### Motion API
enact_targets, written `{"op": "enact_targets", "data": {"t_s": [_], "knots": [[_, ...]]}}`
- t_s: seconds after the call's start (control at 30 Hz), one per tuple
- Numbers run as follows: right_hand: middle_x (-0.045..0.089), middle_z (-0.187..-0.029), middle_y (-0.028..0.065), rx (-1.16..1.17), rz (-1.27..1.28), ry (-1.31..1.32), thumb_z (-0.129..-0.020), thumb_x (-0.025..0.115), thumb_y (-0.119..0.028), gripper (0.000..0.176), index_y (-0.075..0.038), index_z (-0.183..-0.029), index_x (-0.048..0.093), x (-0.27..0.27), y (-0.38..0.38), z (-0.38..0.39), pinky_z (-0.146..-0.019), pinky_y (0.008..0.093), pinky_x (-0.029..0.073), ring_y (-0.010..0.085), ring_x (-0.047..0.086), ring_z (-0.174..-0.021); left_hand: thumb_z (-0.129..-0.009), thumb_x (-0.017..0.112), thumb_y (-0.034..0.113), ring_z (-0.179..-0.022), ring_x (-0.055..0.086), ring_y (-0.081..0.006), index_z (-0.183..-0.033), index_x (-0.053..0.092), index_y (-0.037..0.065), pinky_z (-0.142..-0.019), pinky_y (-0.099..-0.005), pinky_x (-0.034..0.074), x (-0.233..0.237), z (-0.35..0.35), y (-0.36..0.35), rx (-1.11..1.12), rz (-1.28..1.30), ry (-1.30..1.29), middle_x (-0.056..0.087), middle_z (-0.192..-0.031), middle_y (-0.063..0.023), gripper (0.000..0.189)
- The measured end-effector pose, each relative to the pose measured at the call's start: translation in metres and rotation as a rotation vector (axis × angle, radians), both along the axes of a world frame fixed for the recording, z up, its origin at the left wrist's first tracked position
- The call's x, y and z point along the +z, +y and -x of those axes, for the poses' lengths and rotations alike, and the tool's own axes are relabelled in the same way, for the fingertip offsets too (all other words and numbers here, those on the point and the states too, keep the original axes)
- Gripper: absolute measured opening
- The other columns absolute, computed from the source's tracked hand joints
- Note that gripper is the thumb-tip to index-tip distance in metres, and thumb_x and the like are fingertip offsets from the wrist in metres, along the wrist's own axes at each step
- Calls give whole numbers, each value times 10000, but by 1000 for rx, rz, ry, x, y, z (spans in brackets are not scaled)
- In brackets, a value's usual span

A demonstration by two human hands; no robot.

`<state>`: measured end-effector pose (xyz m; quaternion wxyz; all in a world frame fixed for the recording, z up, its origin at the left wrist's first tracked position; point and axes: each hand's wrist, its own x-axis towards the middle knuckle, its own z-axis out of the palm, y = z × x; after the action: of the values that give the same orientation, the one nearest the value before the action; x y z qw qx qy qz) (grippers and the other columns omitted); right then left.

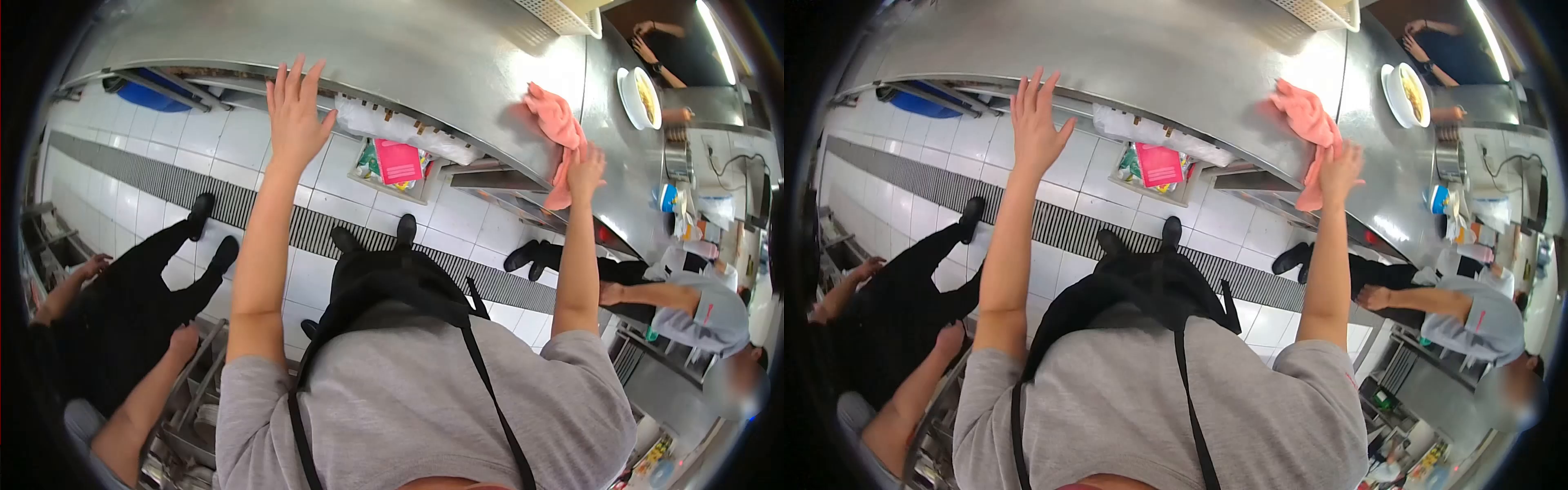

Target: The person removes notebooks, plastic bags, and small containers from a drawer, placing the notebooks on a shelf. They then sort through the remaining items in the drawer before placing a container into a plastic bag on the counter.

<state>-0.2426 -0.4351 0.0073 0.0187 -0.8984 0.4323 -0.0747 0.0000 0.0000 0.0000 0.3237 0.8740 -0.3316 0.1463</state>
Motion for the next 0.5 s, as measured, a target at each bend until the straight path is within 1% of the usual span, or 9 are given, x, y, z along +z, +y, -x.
{"op": "enact_targets", "data": {"t_s": [0.07, 0.1, 0.17, 0.23, 0.27, 0.33, 0.4, 0.47, 0.5], "knots": [[358, -1289, 133, 22, 402, -219, -730, 624, -352, 583, -86, -1211, 432, 34, 5, 13, -898, 634, 221, 289, 344, -1188, -590, 718, 131, -1242, 227, -358, -1318, 259, 186, -987, -510, 205, 3, -9, -22, 62, -222, -137, 263, -1362, -74, 862], [358, -1289, 133, -3, 307, -219, -730, 624, -352, 583, -86, -1211, 432, 14, 52, -2, -898, 634, 221, 289, 344, -1188, -590, 718, 131, -1242, 227, -358, -1318, 259, 186, -987, -510, 205, 6, -29, 8, 41, -318, -144, 263, -1362, -74, 862], [401, -1238, 150, 380, -234, -384, -717, 640, -288, 554, -70, -1188, 446, 42, 81, -8, -931, 552, 256, 300, 355, -1171, -574, 712, 97, -1232, 270, -319, -1287, 324, 174, -986, -497, 218, -17, -38, -13, 55, -372, -150, 313, -1340, -58, 815], [440, -1193, 147, 688, 50, -178, -684, 654, -235, 553, -70, -1171, 451, 16, 101, -12, -938, 478, 290, 323, 377, -1148, -562, 682, 60, -1221, 299, -287, -1258, 370, 171, -985, -486, 221, -36, -50, -25, 82, -269, -201, 352, -1315, -47, 770], [440, -1193, 147, 691, 47, -177, -684, 654, -235, 553, -70, -1171, 451, 5, 113, -16, -938, 478, 290, 323, 377, -1148, -551, 651, 24, -1211, 328, -255, -1228, 416, 168, -984, -475, 225, -44, -52, -26, 122, -188, -242, 392, -1290, -35, 731], [462, -1175, 135, 479, 329, -133, -627, 661, -184, 568, -79, -1151, 467, -17, 128, -22, -927, 449, 311, 321, 403, -1130, -536, 648, 22, -1189, 358, -239, -1209, 440, 166, -981, -462, 232, -51, -51, -29, 163, -160, -278, 420, -1268, -25, 719], [465, -1178, 128, 486, 378, -208, -598, 655, -162, 579, -83, -1143, 474, -32, 120, -25, -919, 445, 320, 314, 421, -1116, -522, 646, 20, -1167, 389, -223, -1189, 464, 165, -978, -448, 238, -56, -59, -35, 211, -130, -341, 449, -1247, -14, 707], [504, -1145, 113, 494, 488, -337, -545, 601, -90, 567, -100, -1105, 508, -46, 112, -28, -893, 440, 346, 302, 473, -1068, -525, 627, 4, -1085, 469, -212, -1092, 544, 153, -960, -405, 267, -61, -60, -41, 213, 48, -460, 517, -1173, -13, 592], [504, -1145, 113, 484, 488, -344, -545, 601, -90, 567, -100, -1105, 508, -51, 109, -29, -893, 440, 346, 302, 473, -1068, -525, 627, 4, -1085, 469, -212, -1092, 544, 153, -960, -405, 267, -67, -62, -42, 205, 48, -469, 517, -1173, -13, 592]]}}
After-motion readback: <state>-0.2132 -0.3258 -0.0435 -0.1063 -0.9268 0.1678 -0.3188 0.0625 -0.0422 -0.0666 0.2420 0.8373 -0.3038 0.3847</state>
